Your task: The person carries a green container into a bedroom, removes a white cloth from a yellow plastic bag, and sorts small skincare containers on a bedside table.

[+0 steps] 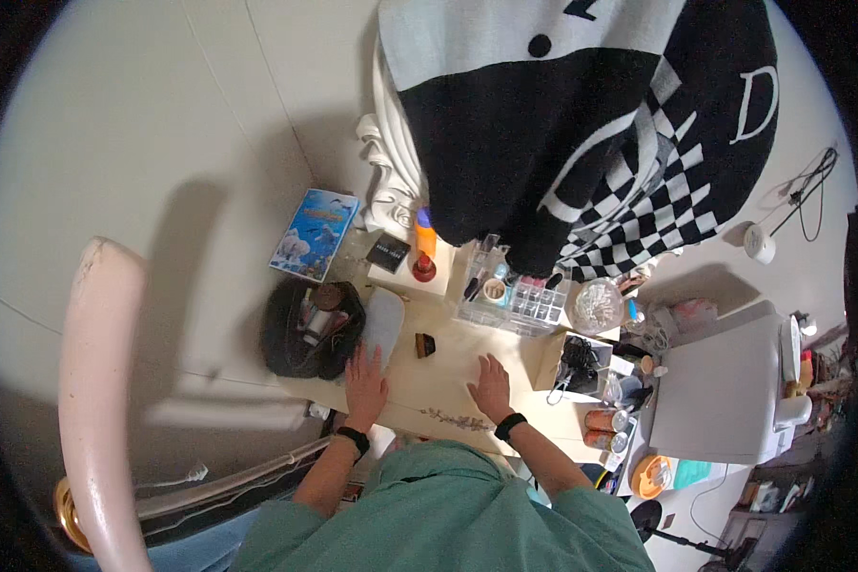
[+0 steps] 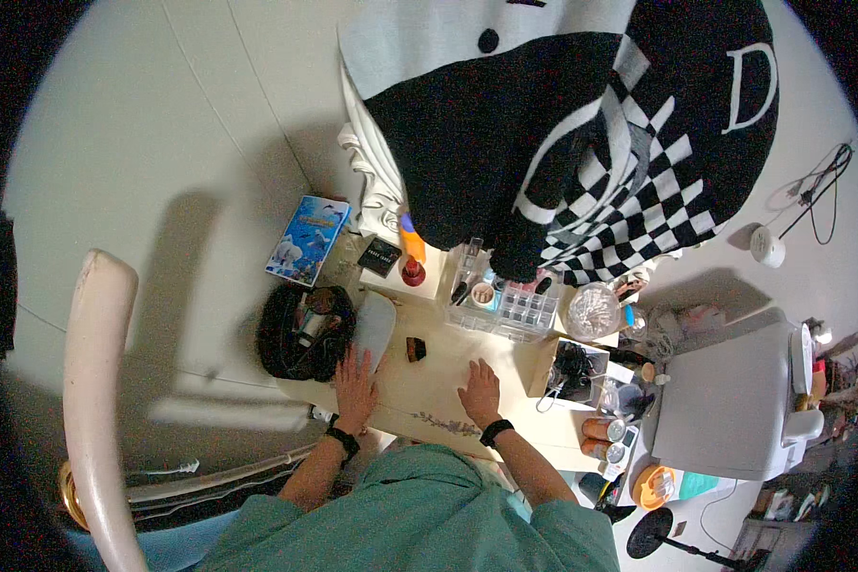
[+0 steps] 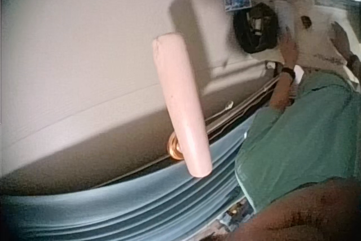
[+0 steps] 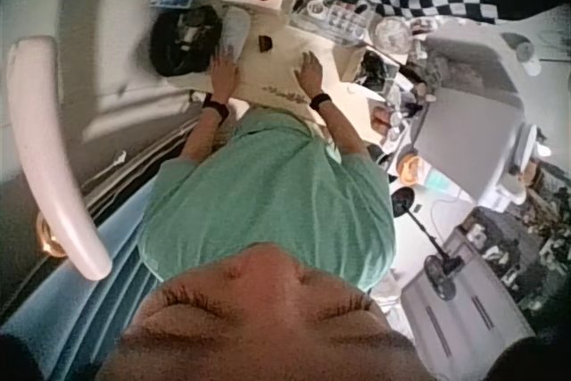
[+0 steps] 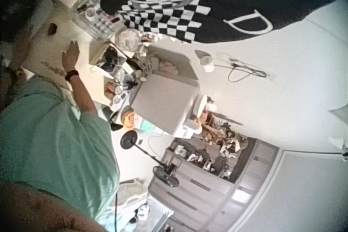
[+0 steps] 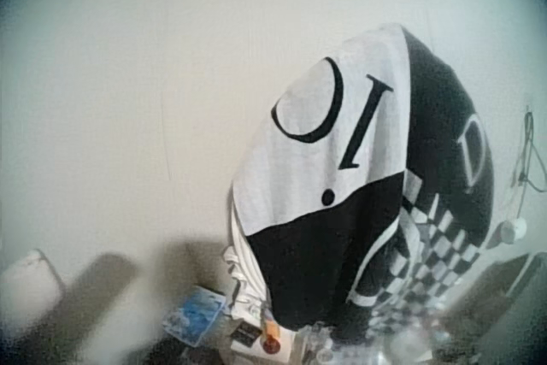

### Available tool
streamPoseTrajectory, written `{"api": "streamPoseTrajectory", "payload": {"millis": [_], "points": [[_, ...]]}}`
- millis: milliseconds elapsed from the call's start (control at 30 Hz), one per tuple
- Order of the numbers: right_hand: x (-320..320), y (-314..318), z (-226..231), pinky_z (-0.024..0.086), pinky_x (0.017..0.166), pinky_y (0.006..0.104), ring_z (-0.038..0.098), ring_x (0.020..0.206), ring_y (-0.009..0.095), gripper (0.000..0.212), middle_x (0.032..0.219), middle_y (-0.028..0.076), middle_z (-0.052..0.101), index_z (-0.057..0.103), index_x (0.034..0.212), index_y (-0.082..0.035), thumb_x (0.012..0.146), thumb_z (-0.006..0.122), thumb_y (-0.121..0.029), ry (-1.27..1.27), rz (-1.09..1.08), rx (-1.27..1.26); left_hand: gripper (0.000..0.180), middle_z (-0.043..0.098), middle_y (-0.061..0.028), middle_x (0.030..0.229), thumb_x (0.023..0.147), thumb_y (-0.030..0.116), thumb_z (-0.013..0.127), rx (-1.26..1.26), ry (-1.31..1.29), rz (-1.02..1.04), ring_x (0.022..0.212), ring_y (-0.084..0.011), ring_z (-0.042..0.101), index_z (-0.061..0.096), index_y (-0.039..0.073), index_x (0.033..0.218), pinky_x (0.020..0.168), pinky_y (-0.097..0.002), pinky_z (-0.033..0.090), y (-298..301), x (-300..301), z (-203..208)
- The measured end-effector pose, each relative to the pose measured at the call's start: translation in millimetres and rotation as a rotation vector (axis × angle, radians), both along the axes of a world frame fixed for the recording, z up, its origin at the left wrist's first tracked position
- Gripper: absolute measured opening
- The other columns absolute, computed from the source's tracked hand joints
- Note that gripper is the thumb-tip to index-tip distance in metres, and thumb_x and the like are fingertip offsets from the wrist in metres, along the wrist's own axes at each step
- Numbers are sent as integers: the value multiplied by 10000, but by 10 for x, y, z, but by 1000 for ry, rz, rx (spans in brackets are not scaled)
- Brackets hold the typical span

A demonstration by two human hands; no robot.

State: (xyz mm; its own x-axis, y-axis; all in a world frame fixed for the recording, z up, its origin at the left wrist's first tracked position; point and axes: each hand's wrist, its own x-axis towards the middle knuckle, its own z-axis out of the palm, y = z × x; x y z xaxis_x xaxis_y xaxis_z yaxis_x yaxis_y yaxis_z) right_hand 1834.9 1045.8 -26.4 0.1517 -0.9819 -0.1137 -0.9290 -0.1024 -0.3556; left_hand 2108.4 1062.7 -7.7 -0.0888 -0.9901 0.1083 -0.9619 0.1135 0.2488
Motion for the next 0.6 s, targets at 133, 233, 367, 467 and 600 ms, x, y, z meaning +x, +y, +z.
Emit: {"api": "streamPoseTrajectory", "payload": {"millis": [133,233,367,467,600], "points": [[-104,7,-226,344,945,418,410,1108,321,463,1176,173,439,444,1176,-17,769,612,-158,46,4,-64,625,222,-202,1407,776,111,536,-59,9,-58,1304,-347,222,294,59,1349,1048,-549,146,88,-136,25],[-83,-160,-363,382,909,394,442,1045,308,374,1103,153,456,472,1129,-13,786,576,-121,-56,-11,-28,592,230,-200,1404,757,61,524,-40,47,-68,1311,-340,214,339,58,1319,1043,-578,121,146,-194,54],[11,-241,-575,360,926,344,440,1048,285,261,1082,150,496,493,1072,4,819,467,-56,-48,81,-335,550,245,-194,1399,742,19,501,-8,142,-40,1315,-337,213,388,55,1279,1045,-589,102,198,-268,73],[159,-221,-352,406,902,404,445,1072,321,376,1150,154,436,447,1154,-20,795,547,-70,-155,-22,-95,558,252,-192,1398,737,16,498,-111,139,-57,1318,-342,204,386,50,1282,1046,-591,95,274,-277,-98],[-44,38,-197,394,926,408,438,1094,326,367,1181,147,424,449,1158,-37,809,550,-89,-151,-44,-49,649,197,-156,1440,741,-15,474,48,224,-319,1338,-347,161,282,122,1345,1060,-567,114,322,-354,-192]]}}
